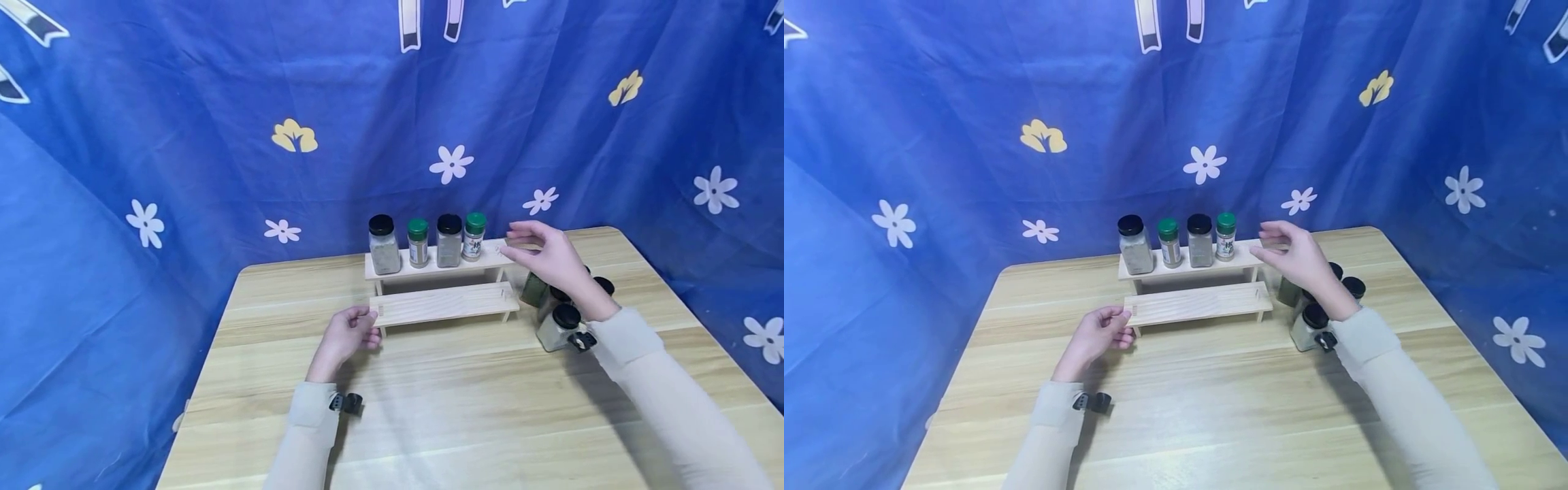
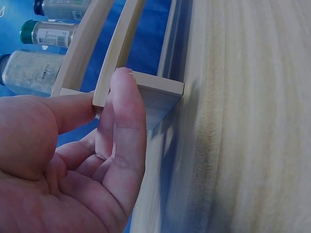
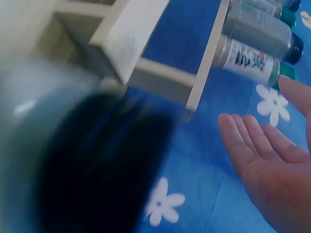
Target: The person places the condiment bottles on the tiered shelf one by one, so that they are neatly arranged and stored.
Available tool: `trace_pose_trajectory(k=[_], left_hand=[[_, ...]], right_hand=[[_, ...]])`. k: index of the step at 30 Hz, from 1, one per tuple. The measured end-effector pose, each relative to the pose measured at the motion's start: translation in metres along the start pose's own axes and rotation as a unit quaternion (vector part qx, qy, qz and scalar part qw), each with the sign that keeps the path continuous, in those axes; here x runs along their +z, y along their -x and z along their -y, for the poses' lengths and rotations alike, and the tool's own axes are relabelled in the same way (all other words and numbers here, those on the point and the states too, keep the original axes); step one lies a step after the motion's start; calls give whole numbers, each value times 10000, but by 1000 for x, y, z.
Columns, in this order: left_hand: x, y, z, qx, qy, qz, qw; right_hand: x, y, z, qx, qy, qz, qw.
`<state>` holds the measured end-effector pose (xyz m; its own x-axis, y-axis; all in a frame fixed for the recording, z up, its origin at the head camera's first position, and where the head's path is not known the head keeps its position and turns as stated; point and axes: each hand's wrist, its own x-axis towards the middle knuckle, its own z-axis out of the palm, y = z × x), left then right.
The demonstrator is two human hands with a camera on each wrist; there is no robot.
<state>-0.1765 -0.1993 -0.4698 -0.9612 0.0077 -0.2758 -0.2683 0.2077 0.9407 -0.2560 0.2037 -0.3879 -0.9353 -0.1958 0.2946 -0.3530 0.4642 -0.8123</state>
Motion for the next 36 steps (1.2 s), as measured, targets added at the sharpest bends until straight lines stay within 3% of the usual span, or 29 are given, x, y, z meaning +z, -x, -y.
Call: trace_pose_trajectory(k=[4, 11, 17, 25, 36], left_hand=[[-1, 1, 0, -37, -11, 3, 10000], [-1, 0, -1, 39, -86, 55, 9999], [-1, -2, 2, 60, -120, 49, 9999], [-2, 0, 4, 85, -73, 68, 9999], [-1, 1, 3, 98, -33, 72, 9999]], right_hand=[[-18, 19, -12, 94, 52, -238, 9997], [-55, 59, -45, 267, 719, -651, 9949], [-72, 84, -71, 515, 768, -930, 9914], [-78, 105, -91, 753, 973, -694, 9900], [-71, 116, -128, 905, 1053, -217, 9901]])
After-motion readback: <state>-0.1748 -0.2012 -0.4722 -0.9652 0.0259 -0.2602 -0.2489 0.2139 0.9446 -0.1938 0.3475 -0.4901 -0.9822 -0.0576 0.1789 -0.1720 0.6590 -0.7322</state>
